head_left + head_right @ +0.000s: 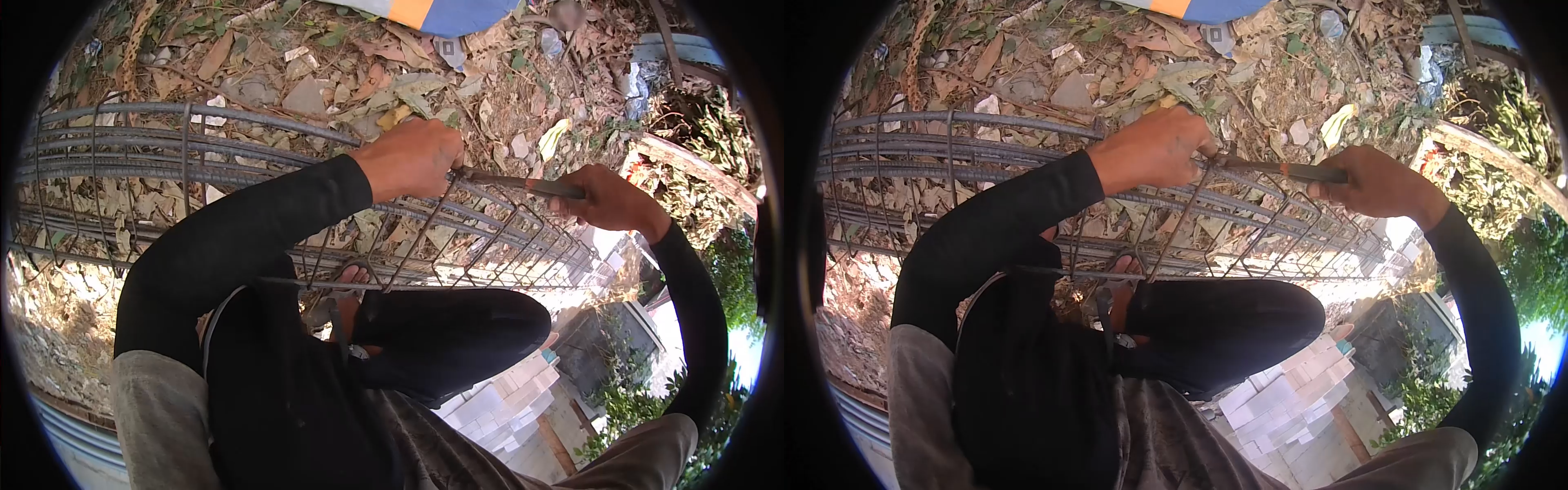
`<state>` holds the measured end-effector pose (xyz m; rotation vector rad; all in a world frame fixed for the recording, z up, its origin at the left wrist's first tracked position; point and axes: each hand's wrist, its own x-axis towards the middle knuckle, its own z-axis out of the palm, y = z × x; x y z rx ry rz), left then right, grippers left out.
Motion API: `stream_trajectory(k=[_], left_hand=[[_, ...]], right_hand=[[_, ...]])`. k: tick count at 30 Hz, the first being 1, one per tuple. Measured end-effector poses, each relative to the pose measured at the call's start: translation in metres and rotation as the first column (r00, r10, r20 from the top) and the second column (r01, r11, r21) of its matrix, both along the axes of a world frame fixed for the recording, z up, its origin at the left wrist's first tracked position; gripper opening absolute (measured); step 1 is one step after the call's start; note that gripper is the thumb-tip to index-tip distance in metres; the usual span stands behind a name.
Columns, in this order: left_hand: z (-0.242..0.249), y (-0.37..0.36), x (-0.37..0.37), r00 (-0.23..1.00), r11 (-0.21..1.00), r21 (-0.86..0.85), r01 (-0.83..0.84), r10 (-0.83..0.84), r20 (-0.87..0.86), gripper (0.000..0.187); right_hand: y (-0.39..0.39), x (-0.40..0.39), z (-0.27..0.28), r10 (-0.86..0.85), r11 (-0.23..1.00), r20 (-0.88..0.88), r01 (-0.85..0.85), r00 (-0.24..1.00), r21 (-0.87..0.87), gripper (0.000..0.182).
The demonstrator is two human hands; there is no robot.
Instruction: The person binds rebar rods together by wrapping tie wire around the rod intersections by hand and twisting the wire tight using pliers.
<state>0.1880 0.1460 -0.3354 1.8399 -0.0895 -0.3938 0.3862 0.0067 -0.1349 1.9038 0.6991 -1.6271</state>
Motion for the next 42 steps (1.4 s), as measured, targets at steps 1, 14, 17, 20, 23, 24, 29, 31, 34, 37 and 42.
stream_trajectory(k=[1, 14, 17, 20, 23, 24, 29, 31, 34, 37, 42], left_hand=[[0.005, 0.002, 0.001, 0.998, 0.999, -0.005, 0.035, -0.035, -0.055, 0.034], [-0.005, 0.002, 0.006, 0.995, 0.995, 0.014, 0.099, -0.099, -0.001, 0.036], [0.001, 0.006, 0.003, 0.998, 0.997, 0.031, 0.064, -0.063, -0.017, 0.035], [-0.005, -0.001, -0.001, 0.991, 0.998, 0.008, -0.069, 0.067, 0.114, 0.018], [0.013, 0.010, 0.004, 0.997, 0.997, 0.026, 0.067, -0.066, -0.035, 0.036], [0.010, 0.011, 0.004, 0.998, 0.997, 0.028, 0.066, -0.065, -0.021, 0.036], [-0.001, 0.002, -0.001, 0.997, 0.999, 0.042, 0.023, -0.026, 0.068, 0.035], [-0.007, -0.001, -0.004, 0.993, 0.998, 0.004, -0.056, 0.056, 0.106, 0.028], [-0.008, -0.002, 0.000, 0.992, 0.998, 0.026, -0.060, 0.057, 0.110, 0.024], [0.006, 0.004, 0.001, 1.000, 1.000, 0.021, -0.004, 0.003, 0.026, 0.032], [-0.003, 0.001, -0.001, 0.999, 0.999, 0.051, 0.000, -0.002, 0.054, 0.036]], right_hand=[[-0.003, -0.008, 0.003, 0.110, 0.981, 0.046, -0.116, 0.993, 0.157, 0.034], [-0.018, 0.011, -0.004, -0.737, 0.669, -0.134, 0.689, 0.662, -0.279, 0.049], [-0.006, -0.014, 0.009, -0.254, 0.966, -0.103, 0.258, 0.962, 0.029, 0.065], [-0.012, -0.035, 0.018, 0.508, 0.650, 0.362, -0.624, 0.782, 0.435, 0.060], [-0.021, -0.041, 0.018, 0.606, 0.376, 0.579, -0.837, 0.546, 0.397, 0.051], [-0.028, -0.041, 0.012, 0.605, 0.371, 0.591, -0.845, 0.534, 0.384, 0.050], [-0.028, -0.006, -0.001, -0.643, 0.718, -0.011, 0.598, 0.766, -0.356, 0.038], [-0.023, -0.021, 0.003, -0.446, 0.894, -0.062, 0.440, 0.893, -0.088, 0.038], [-0.014, -0.018, 0.004, -0.148, 0.989, -0.072, 0.149, 0.986, 0.009, 0.042], [0.000, -0.017, 0.007, -0.241, 0.970, -0.088, 0.239, 0.967, -0.037, 0.041], [0.004, -0.035, 0.013, 0.169, 0.967, 0.040, -0.174, 0.985, 0.188, 0.037]])
